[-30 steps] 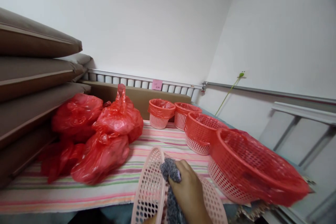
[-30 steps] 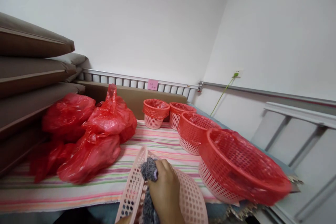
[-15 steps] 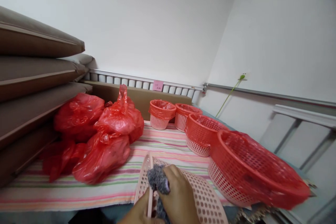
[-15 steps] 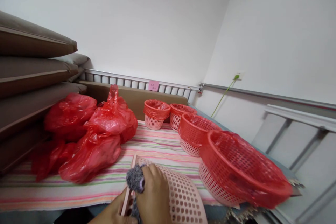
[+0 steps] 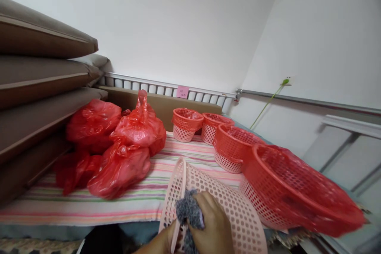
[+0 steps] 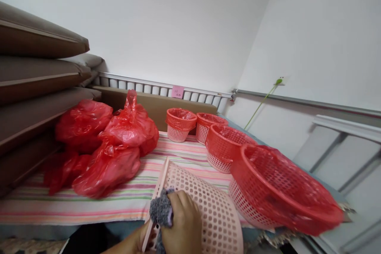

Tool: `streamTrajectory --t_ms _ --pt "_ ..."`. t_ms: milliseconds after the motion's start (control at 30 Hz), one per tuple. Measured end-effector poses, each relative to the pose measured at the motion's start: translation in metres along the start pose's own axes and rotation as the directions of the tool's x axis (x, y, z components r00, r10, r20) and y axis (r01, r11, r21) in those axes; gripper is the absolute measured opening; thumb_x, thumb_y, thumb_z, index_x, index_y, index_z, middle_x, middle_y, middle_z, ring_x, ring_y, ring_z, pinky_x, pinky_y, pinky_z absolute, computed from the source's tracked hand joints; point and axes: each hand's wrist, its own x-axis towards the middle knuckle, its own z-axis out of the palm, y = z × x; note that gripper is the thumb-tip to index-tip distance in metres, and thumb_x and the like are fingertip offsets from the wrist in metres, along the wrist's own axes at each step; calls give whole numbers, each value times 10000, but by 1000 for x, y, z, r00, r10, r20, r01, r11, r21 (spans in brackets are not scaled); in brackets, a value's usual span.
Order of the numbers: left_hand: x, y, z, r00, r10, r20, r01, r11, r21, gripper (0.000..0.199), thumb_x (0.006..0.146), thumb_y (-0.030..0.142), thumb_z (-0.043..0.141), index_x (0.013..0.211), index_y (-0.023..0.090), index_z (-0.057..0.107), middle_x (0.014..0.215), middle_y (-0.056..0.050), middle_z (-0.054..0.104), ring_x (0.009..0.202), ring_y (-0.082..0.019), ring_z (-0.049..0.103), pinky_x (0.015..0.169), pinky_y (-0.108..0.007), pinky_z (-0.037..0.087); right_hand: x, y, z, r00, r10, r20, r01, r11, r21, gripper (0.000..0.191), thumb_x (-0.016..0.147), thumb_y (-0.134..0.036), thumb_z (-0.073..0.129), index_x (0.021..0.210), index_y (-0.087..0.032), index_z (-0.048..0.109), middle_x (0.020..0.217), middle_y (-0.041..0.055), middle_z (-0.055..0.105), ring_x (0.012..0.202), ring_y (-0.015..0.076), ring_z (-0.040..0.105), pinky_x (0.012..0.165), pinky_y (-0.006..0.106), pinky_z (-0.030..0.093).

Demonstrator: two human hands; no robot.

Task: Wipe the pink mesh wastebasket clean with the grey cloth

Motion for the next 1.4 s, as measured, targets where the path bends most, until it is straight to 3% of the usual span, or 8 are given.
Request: streamTrajectory --t_ms 133,333,500,733,1000,1200,1300,1400 --pt "-8 -14 2 998 -51 -29 52 998 25 839 645 549 687 1364 348 305 1059 -32 561 975 -247 540 921 -426 393 12 -9 -6 995 97 7 -97 995 4 259 594 -50 507 773 -219 587 797 2 578 795 175 531 700 256 381" --pt "-18 -9 2 998 -50 -36 48 998 -35 882 723 555 606 1412 364 89 1078 -64 558 892 -225 571 811 -417 469 30 -30 -12 995 70 71 -66 996 -64 177 619 -75 528 710 -226 547 791 -18 577 780 162 517 669 252 336" --pt "-21 -24 -4 998 3 -57 3 995 99 781 759 558 553 1408 363 164 1305 -90 468 971 -264 570 861 -459 456 27 -38 -19 988 90 125 -61 974 -218 221 612 -80 536 766 -233 579 811 0 599 795 189 537 680 283 323" --pt "-26 -7 7 996 -2 84 0 1000 29 624 824 453 529 1387 331 290 1425 -66 419 1346 -300 294 1114 -541 80 55 -18 -26 986 -13 166 63 953 -297 244 665 -136 550 876 -241 614 850 8 612 842 182 550 686 277 322" --pt "-15 -24 13 958 -286 14 276 910 -309 819 548 775 558 1202 282 563 1227 -64 618 1211 -370 483 1063 -559 267 86 -1 -6 981 91 169 -22 927 -374 158 705 -220 577 862 -221 596 904 20 626 859 187 564 657 271 327" --pt "-10 26 17 967 -189 -169 147 961 -234 913 577 530 748 1364 312 340 1285 -57 556 1244 -341 440 1022 -498 347 56 -18 -10 996 16 90 5 974 -226 209 710 -131 554 887 -235 593 877 13 603 859 191 527 688 282 301" --pt "-8 55 21 980 -118 -161 97 986 -136 936 607 456 759 1396 303 279 1265 -69 559 1187 -328 489 996 -476 376 37 -17 -22 999 52 6 -50 987 -152 237 708 -88 534 886 -232 596 866 16 592 850 192 511 701 282 300" --pt "-6 57 23 988 -99 -122 95 995 -34 858 654 478 714 1388 297 309 1255 -75 553 1139 -307 527 1013 -475 350 22 -9 -27 995 86 -44 -89 993 -78 282 664 -48 529 874 -225 594 872 19 587 853 196 502 734 280 317"
